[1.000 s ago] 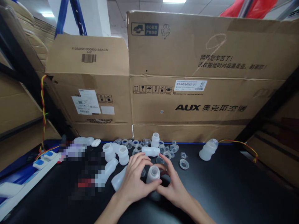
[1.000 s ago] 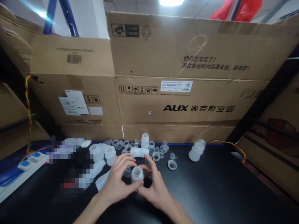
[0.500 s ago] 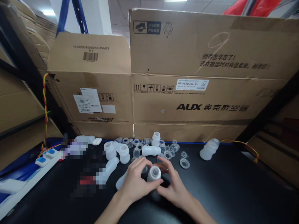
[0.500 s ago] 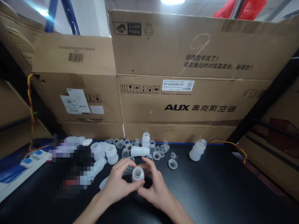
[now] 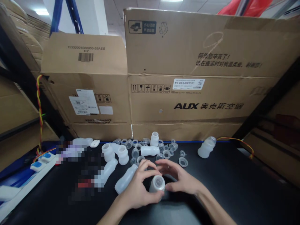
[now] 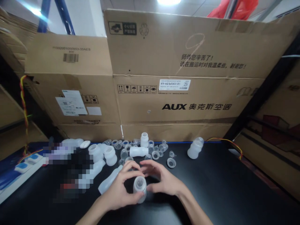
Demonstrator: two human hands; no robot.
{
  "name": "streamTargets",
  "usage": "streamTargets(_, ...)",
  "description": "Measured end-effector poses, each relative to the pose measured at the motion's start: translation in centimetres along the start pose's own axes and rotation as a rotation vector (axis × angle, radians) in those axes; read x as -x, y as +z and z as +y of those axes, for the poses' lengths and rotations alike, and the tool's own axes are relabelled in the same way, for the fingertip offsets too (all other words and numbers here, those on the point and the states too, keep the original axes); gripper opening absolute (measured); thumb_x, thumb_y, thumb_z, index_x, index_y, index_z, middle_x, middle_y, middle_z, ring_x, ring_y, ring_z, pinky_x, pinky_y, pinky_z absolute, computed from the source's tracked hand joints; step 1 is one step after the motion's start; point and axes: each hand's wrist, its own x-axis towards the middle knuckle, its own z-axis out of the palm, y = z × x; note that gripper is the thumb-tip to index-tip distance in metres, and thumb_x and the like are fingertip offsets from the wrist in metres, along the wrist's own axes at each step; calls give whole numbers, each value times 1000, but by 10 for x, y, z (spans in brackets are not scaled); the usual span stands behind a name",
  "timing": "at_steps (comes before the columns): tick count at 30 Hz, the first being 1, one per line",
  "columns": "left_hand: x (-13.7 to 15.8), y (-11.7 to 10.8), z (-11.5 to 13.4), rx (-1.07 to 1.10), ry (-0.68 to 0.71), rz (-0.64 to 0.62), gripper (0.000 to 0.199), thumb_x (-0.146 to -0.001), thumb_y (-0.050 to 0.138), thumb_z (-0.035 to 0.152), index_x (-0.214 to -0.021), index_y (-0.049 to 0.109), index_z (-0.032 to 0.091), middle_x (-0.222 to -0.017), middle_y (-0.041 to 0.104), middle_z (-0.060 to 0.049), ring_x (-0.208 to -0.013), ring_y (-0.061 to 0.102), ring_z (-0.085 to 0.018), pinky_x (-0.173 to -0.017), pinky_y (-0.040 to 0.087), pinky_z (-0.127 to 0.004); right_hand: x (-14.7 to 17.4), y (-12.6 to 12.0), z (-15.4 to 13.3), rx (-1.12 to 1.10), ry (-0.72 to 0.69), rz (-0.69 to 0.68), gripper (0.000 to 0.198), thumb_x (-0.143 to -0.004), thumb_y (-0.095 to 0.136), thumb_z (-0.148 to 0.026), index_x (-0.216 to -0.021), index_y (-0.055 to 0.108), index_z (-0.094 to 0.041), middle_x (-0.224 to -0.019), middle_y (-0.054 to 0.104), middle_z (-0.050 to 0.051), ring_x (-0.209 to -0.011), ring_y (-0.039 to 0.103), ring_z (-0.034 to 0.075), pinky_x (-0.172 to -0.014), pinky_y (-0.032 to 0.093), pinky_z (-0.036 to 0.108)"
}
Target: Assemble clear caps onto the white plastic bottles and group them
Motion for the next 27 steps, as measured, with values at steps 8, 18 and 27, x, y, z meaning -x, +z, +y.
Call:
streamTargets(8, 3, 19, -3, 8, -132, 4, 34, -73, 76, 17, -106, 70, 25, -102, 66, 0, -96, 66, -20, -90, 52, -33, -8, -6, 31, 605, -34, 535, 46, -91, 71, -31, -137, 65, -33, -161, 38, 12, -151, 26, 41, -125, 11, 71)
streamTargets(18, 1, 19, -14, 22, -186, 70, 35, -75, 83, 22, -108, 71, 27, -107, 70, 1, -102, 66, -20, -95, 50, -32, -7, -7, 18, 590, -153, 810, 25, -97, 73, -41, -120, 68, -32, -121, 73, 6, -121, 62, 34, -108, 45, 61)
streamTargets(27, -1, 25, -15, 43, -157, 74, 21, -77, 78, 21, -96, 69, 23, -99, 67, -1, -95, 65, -20, -85, 51, -30, 3, 27, -29, 488, -339, 493, 28, -99, 69, -28, -126, 65, -33, -121, 70, 2, -116, 63, 22, -106, 47, 36)
